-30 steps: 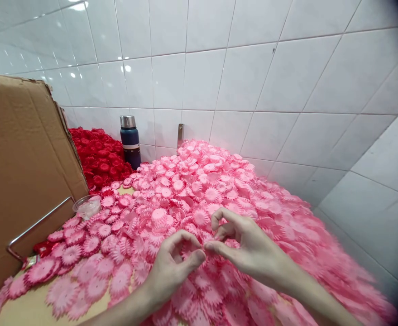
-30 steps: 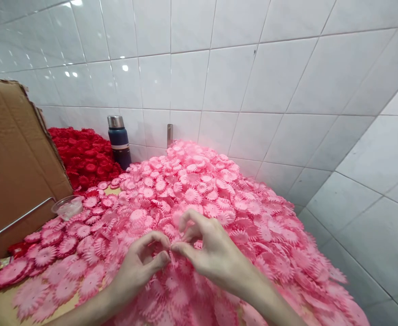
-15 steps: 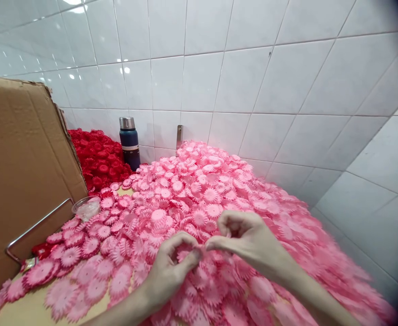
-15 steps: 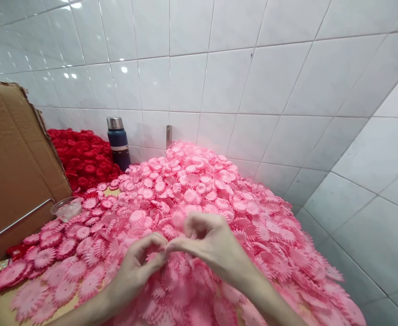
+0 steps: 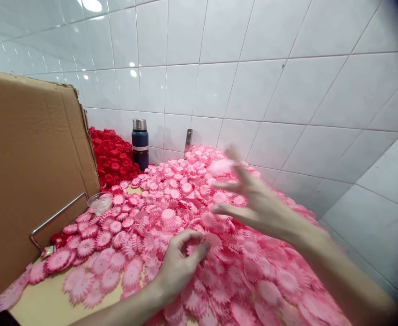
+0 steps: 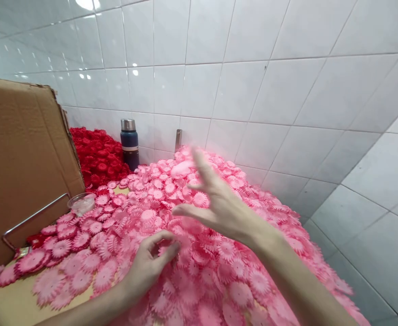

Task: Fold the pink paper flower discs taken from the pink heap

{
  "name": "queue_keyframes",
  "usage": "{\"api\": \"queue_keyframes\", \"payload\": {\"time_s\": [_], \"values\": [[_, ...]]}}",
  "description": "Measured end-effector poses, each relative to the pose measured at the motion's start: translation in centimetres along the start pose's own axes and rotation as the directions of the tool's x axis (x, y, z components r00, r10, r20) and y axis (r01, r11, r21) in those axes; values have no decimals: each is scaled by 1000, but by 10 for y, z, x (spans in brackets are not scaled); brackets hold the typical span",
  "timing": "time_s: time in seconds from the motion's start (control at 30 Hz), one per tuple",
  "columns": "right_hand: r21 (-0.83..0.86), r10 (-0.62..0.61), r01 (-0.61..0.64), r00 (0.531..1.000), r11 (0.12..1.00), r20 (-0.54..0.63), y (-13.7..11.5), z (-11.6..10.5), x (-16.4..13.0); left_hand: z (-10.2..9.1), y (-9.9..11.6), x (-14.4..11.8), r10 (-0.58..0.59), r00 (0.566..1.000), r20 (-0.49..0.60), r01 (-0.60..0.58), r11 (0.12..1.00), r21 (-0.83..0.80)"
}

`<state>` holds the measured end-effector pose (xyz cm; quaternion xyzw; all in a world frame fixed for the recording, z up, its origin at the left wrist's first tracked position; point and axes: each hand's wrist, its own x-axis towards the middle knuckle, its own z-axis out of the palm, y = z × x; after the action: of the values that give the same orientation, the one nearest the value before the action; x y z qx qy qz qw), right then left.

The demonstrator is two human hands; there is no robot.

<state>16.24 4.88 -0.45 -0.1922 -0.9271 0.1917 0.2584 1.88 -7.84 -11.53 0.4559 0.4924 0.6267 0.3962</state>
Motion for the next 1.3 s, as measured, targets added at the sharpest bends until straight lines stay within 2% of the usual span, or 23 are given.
{"api": "queue_keyframes", "payload": {"time_s": [0.1, 0.2, 0.3, 0.37, 0.43, 0.5, 0.53, 0.57, 0.63, 0.7, 0.8, 0.87, 0.97, 1.07, 1.3], "values": [[-39, 74, -66, 964, 997, 256, -16, 15, 17, -2, 0, 2, 14, 996, -83, -13, 1000, 12], [50, 47, -68, 936, 996, 349, -31, 20, 17, -2, 2, 3, 31, 994, -105, -36, 999, -40], [15, 17, -24, 927, 1000, 375, -40, 17, 10, -1, 4, 3, 30, 992, -122, -43, 994, -98], [36, -40, 31, 953, 999, 300, -42, 12, 8, -1, 5, 1, 3, 994, -106, -17, 991, -131], [110, -134, 128, 989, 986, 56, -42, 9, 12, -1, 5, -1, -41, 996, -76, 29, 987, -158], [129, -162, 198, 956, 972, -246, -38, 10, 19, -2, 3, -3, -71, 996, -56, 60, 984, -167], [107, -144, 186, 936, 977, -320, -35, 11, 23, -2, 2, -3, -76, 996, -54, 66, 984, -163], [64, -114, 141, 942, 988, -315, -31, 13, 27, -2, 1, -4, -77, 995, -58, 67, 985, -156], [-61, -51, 41, 984, 997, -169, -25, 18, 31, -2, -1, -3, -79, 995, -66, 69, 987, -142], [-116, -35, 33, 999, 993, -17, -21, 22, 28, -2, -1, -2, -75, 996, -56, 66, 987, -150], [41, -38, 31, 982, 999, 187, -24, 26, 15, 1, 1, -2, -37, 999, -15, 32, 973, -227], [122, -12, -22, 963, 992, 269, -29, 29, 4, 3, 2, -3, -21, 1000, 19, 26, 951, -308], [159, 30, -82, 952, 984, 305, -33, 33, -8, 5, 5, -6, -5, 998, 57, 25, 934, -356], [275, 44, -138, 946, 952, 320, -29, 37, -15, 5, 7, -9, 29, 996, 81, -3, 955, -295], [556, 79, -279, 931, 783, 357, -8, 36, -26, 1, 9, -9, 45, 993, 109, -29, 989, -144]]}}
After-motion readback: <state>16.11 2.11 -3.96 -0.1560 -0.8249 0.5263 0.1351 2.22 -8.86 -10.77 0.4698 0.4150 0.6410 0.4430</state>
